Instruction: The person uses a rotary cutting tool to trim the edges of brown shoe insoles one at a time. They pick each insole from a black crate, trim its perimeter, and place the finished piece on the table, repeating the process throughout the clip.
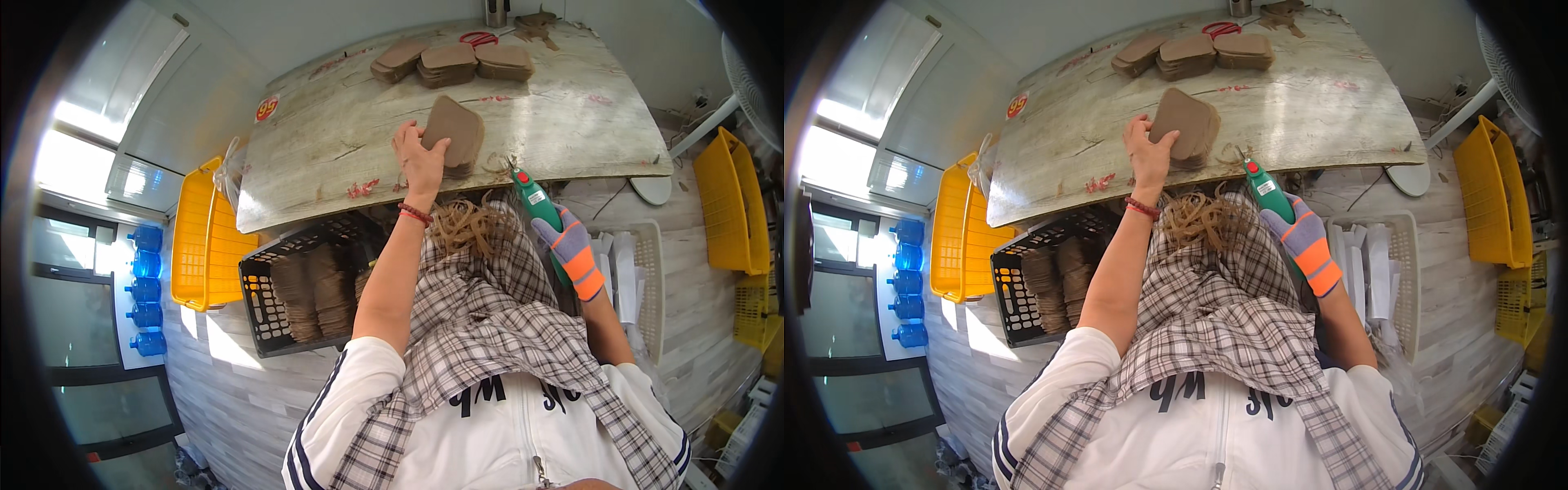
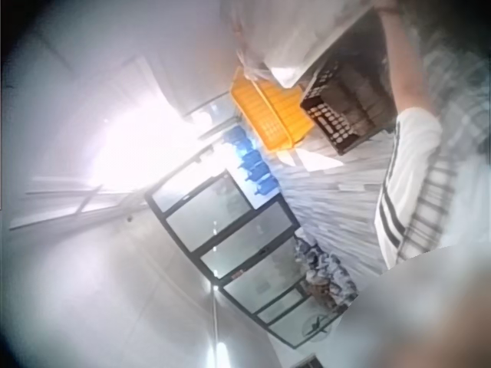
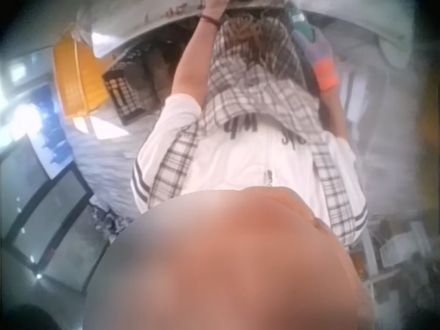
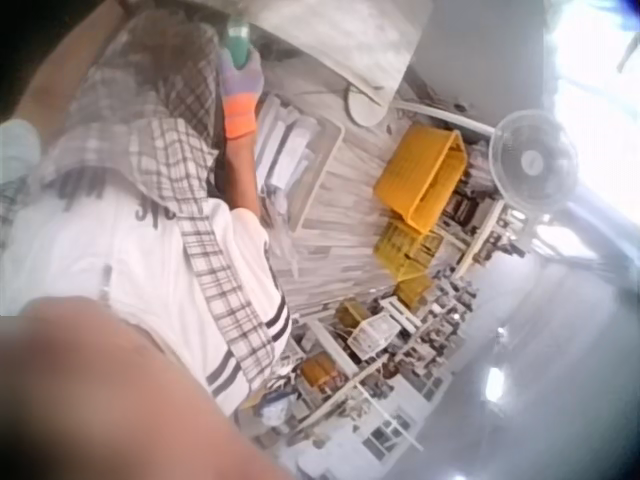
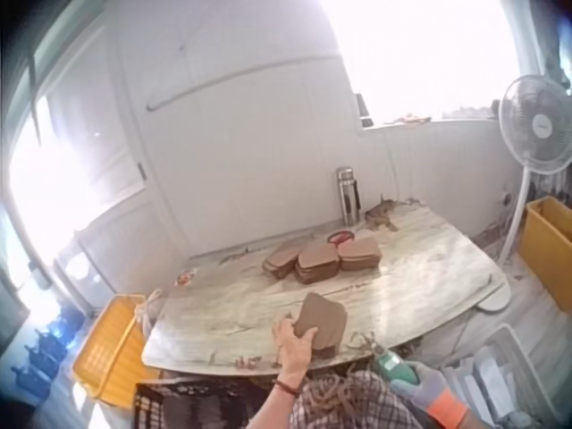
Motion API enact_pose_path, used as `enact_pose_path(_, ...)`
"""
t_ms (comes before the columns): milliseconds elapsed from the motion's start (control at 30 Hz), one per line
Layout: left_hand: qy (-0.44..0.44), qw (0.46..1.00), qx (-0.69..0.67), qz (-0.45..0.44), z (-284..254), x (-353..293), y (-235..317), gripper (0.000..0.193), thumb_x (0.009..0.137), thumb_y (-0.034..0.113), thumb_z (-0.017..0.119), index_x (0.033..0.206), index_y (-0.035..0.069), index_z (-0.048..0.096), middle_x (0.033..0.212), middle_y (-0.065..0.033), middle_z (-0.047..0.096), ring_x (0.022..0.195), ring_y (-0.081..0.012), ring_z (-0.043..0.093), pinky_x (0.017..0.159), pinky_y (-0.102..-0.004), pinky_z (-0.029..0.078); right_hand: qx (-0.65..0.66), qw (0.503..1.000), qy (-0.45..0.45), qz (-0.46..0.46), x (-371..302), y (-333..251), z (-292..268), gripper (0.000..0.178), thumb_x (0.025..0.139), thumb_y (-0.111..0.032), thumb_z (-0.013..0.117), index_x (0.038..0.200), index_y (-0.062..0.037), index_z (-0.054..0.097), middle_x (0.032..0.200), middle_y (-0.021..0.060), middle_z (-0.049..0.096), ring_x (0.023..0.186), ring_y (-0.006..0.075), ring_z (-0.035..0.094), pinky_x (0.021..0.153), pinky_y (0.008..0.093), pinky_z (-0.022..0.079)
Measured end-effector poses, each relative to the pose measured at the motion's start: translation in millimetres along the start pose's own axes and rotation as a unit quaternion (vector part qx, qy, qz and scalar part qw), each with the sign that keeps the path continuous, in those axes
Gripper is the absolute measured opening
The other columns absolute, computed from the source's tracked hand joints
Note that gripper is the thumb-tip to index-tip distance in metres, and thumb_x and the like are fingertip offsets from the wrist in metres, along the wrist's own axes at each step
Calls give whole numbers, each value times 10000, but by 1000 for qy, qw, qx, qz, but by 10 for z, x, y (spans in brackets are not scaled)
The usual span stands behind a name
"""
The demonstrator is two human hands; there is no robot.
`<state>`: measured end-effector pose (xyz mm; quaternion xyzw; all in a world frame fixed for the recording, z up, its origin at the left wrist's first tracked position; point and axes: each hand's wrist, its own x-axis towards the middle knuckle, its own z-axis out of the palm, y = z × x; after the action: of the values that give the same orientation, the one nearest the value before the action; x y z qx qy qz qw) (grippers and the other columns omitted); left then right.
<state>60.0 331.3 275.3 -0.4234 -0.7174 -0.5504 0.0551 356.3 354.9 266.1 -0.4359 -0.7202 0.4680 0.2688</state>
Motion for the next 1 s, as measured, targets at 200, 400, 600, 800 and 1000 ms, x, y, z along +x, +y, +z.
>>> enact_pose_path(200, 30, 805, -545, -233, -12, -96, 337, 240, 818, 22, 663, 975, 47, 483, 1073, -66, 566, 990, -199, 555, 861, -318, 455, 81, 997, 7, 11, -4, -136, 3, 415, 838, -210, 681, 1168, -11, 525, 708, -2, 571, 544, 49, 514, 471, 201, 405)
enact_pose_path(400, 33, 631, -722, -283, 191, -236, 725, 329, 868, -11, 582, 1180, 20, 486, 1171, -80, 570, 1077, -220, 553, 966, -360, 463, 175, 983, 6, 54, -43, -524, -59, 381, 819, -214, 708, 1096, 2, 562, 730, 5, 601, 568, 27, 511, 488, 189, 412)
enact_pose_path(600, 46, 503, -815, -286, 457, -191, 893, 361, 864, -12, 576, 1212, 14, 483, 1190, -97, 565, 1095, -248, 551, 985, -404, 455, 207, 975, 5, 85, -61, -640, -105, 348, 846, -221, 676, 1100, -23, 545, 690, 4, 569, 524, 69, 533, 460, 208, 416)
enact_pose_path(800, 26, 486, -823, -293, 575, -218, 966, 348, 869, -14, 564, 1207, 21, 493, 1198, -108, 559, 1112, -262, 543, 1001, -439, 443, 264, 959, 20, 101, -97, -683, -112, 293, 823, -148, 697, 1044, -11, 562, 682, -6, 565, 538, 40, 501, 440, 193, 383)
enact_pose_path(1000, 23, 490, -807, -329, 608, -308, 1016, 400, 858, -45, 569, 1232, 53, 465, 1214, -88, 548, 1119, -238, 539, 988, -384, 460, 281, 954, 28, 95, -92, -669, -127, 287, 823, -145, 697, 1043, -19, 562, 672, -6, 555, 512, 39, 485, 439, 192, 384)
